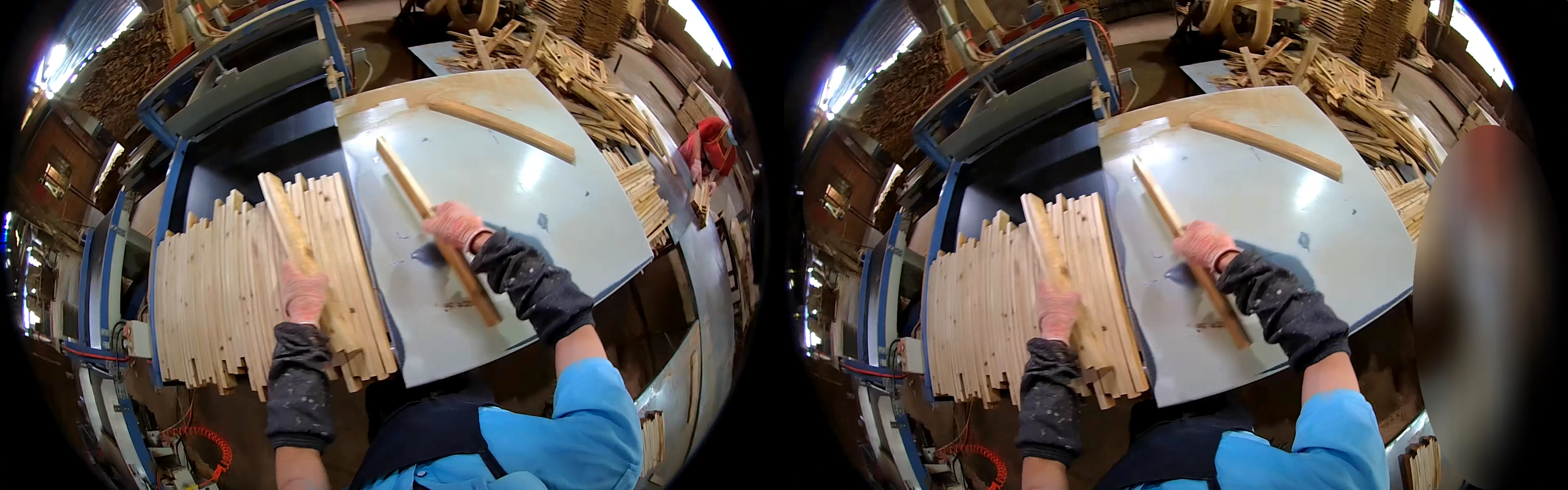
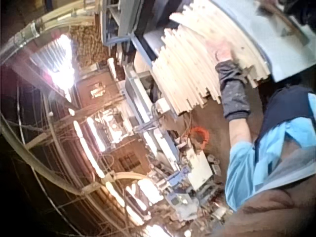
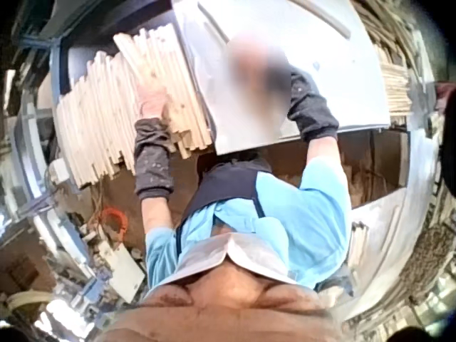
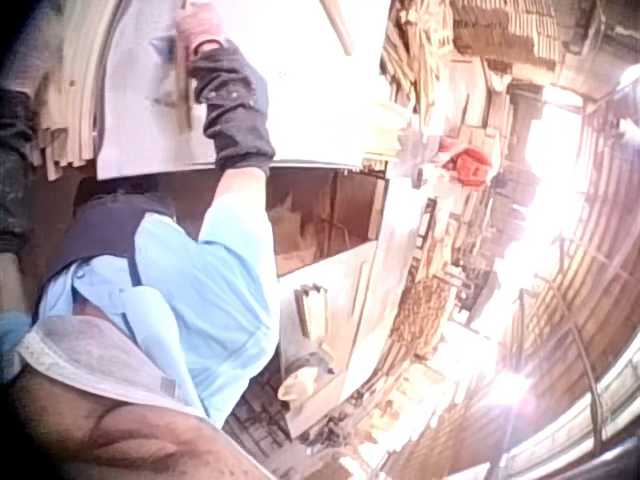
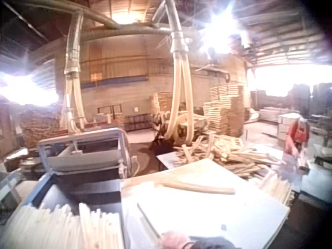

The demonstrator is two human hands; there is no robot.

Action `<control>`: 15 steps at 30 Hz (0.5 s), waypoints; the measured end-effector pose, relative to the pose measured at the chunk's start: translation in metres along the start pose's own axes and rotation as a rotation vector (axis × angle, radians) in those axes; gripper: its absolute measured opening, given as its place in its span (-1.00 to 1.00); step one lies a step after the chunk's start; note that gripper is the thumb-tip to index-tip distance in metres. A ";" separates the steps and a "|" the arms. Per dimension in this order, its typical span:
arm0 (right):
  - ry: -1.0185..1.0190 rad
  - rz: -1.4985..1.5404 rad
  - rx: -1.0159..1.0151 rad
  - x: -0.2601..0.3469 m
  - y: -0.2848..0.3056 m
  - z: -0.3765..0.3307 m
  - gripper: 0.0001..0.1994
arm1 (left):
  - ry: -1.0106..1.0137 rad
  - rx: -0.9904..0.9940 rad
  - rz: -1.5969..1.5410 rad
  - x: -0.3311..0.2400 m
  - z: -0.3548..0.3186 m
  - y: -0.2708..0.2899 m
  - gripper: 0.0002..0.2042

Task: The person repeatedly gathers small wooden strips from a metal table, aligns them into neat bundles, and places them onto a conveyor belt. A coworker in the background also handles similar wooden strips. The person continues this cycle of gathering, aligning, and loading throughout the clip.

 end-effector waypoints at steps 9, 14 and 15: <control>-0.446 -0.066 -0.211 -0.185 0.060 -0.046 -0.61 | -0.328 0.136 -0.237 -0.121 -0.050 -0.039 -0.57; -0.428 -0.043 -0.296 -0.206 0.051 -0.046 -0.58 | -0.616 0.116 -0.040 -0.198 -0.056 -0.192 -0.59; -0.419 -0.040 -0.304 -0.207 0.049 -0.045 -0.59 | -0.484 0.119 0.082 -0.205 -0.056 -0.225 -0.59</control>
Point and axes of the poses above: each hand's wrist, its own z-axis towards the middle knuckle, its own y-axis out of the back of the hand, x = y × z, the point moved 6 cm from there along z, towards the middle knuckle, and after that the axes turned 6 degrees about y, right-handed, at the moved point
